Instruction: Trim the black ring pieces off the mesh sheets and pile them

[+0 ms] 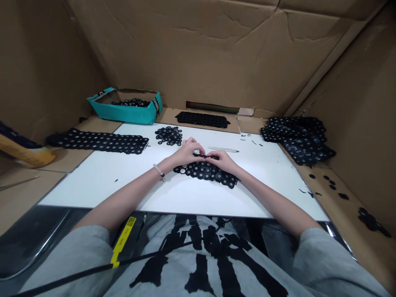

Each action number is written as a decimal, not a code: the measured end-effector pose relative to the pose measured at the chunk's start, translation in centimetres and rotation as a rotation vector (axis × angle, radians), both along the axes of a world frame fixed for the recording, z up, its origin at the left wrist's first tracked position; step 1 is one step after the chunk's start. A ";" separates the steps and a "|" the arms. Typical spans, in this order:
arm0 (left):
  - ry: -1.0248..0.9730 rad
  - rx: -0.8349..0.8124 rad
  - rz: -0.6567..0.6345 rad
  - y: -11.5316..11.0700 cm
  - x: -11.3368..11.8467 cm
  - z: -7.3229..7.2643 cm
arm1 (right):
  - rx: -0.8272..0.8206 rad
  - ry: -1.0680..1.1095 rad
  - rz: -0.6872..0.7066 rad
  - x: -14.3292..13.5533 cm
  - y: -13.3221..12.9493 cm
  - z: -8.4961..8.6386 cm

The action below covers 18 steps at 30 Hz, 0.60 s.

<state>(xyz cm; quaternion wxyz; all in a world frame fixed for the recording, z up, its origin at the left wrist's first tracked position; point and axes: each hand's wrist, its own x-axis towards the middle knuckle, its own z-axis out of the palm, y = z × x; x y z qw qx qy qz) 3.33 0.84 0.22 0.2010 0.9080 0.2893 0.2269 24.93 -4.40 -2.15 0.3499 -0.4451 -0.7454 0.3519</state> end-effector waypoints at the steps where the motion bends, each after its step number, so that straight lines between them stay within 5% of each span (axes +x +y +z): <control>1: 0.004 -0.013 0.005 0.0 0.1 -0.1 | -0.004 -0.006 -0.002 0.0 0.0 -0.1; 10: -0.058 -0.220 0.105 1.4 -0.4 0.5 | -0.039 -0.101 -0.064 0.1 0.2 -0.3; 12: -0.137 -0.250 0.195 3.0 -2.1 1.2 | -0.034 -0.107 -0.053 0.1 0.1 -0.1; 15: -0.335 -0.108 0.516 5.7 -5.7 2.0 | -0.033 -0.130 -0.050 0.0 -0.1 0.0; 18: -0.385 -0.074 0.591 7.8 -9.0 1.8 | -0.047 -0.131 -0.074 -0.2 -0.2 0.1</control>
